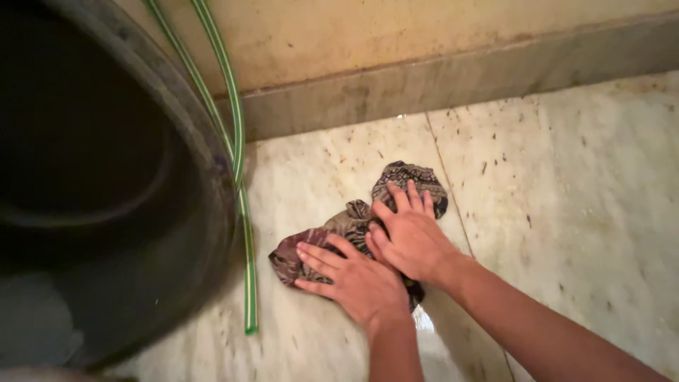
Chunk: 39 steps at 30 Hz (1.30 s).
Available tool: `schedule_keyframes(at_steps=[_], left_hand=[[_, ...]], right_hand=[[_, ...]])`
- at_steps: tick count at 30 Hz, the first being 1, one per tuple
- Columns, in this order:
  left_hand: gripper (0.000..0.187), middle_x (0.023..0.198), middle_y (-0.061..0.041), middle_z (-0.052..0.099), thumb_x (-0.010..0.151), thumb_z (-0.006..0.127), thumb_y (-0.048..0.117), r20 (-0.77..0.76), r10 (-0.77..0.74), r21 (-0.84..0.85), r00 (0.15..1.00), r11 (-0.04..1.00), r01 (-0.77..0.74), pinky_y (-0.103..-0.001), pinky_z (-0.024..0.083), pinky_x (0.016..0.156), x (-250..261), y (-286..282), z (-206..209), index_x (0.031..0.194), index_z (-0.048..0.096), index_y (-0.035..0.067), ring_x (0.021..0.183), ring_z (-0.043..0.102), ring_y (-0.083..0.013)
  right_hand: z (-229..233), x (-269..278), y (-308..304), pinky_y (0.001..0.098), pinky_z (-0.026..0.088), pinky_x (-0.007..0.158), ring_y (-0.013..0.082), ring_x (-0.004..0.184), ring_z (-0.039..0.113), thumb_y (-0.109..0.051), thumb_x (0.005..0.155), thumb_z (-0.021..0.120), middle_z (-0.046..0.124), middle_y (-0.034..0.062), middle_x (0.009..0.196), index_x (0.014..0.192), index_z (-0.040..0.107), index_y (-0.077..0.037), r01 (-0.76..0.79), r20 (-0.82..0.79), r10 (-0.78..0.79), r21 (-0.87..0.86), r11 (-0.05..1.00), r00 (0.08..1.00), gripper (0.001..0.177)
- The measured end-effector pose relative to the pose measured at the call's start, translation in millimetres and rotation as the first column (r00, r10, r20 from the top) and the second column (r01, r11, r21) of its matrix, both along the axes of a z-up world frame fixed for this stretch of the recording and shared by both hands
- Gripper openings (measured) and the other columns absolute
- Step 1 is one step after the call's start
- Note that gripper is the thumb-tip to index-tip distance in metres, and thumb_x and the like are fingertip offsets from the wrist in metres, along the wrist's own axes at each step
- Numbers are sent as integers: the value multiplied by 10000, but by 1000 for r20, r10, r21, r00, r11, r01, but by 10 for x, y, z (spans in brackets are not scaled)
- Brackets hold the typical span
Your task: The person wipes a tiled floor with a patterned cloth, moving a small plastic stool to clean underneath it. The person scrubs the floor surface and the baseboard area with both hands.
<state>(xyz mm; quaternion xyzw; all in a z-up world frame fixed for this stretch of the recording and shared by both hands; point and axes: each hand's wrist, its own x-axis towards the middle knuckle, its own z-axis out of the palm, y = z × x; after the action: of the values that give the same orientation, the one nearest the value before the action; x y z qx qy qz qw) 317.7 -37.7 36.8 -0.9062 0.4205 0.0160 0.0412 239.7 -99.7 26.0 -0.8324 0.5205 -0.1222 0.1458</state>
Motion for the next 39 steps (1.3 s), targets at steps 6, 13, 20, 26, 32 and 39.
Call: schedule_keyframes(at_steps=[6, 13, 20, 26, 32, 39], left_hand=[[813, 1647, -379, 43, 951, 444, 440, -97, 5, 59, 995, 998, 1, -734, 60, 1110, -389, 492, 206, 1585, 166, 15, 1533, 32, -510], [892, 1618, -379, 80, 886, 465, 469, -97, 57, -327, 994, 941, -85, -762, 64, 1110, -1135, 895, 2, 1573, 154, -8, 1515, 49, -527], [932, 1568, -375, 131, 815, 508, 480, -81, 9, -669, 997, 741, -61, -775, 69, 1107, -1839, 851, -180, 1523, 200, -41, 1484, 79, -520], [947, 1614, -348, 124, 769, 527, 438, -120, -189, -693, 975, 719, 54, -755, 40, 1129, -2422, 616, -202, 1511, 197, -48, 1516, 76, -524], [967, 1653, -360, 88, 779, 470, 408, -93, -511, -760, 854, 591, 271, -732, -1, 1213, -2850, 341, -177, 1556, 170, -83, 1564, 50, -508], [974, 1576, -415, 165, 764, 531, 486, -64, -829, -489, 556, 512, 707, -747, -28, 1149, -2662, -204, -165, 1499, 259, -94, 1498, 69, -556]], right_hand=[[100, -135, 335, 637, 158, 1173, 484, 1430, 308, -459, 944, 606, 475, 230, 1448, 1111, 681, -21, 3, 176, 6, -50, 999, 984, 475], [138, -560, 700, 486, 385, 1109, 423, 1283, 478, -274, 778, 711, 539, 226, 1341, 963, 682, -8, -65, 240, 79, -66, 996, 968, 325], [35, -1270, 631, 483, 213, 1207, 385, 1495, 286, -259, 846, 628, 322, 244, 1610, 1500, 347, 49, -149, 202, 172, -126, 981, 964, 776], [-156, -2214, 409, 463, 188, 1215, 330, 1481, 319, -280, 888, 537, 335, 211, 1611, 1527, 369, -10, -7, 73, 24, -217, 976, 997, 713], [-148, -3136, 248, 470, 232, 1190, 363, 1456, 356, -345, 920, 517, 377, 231, 1588, 1518, 415, -29, 146, 72, -131, -277, 950, 989, 684], [-359, -3370, 49, 470, 267, 1208, 352, 1428, 428, -406, 951, 499, 457, 229, 1557, 1468, 492, -28, 450, 66, -464, -395, 801, 883, 641]])
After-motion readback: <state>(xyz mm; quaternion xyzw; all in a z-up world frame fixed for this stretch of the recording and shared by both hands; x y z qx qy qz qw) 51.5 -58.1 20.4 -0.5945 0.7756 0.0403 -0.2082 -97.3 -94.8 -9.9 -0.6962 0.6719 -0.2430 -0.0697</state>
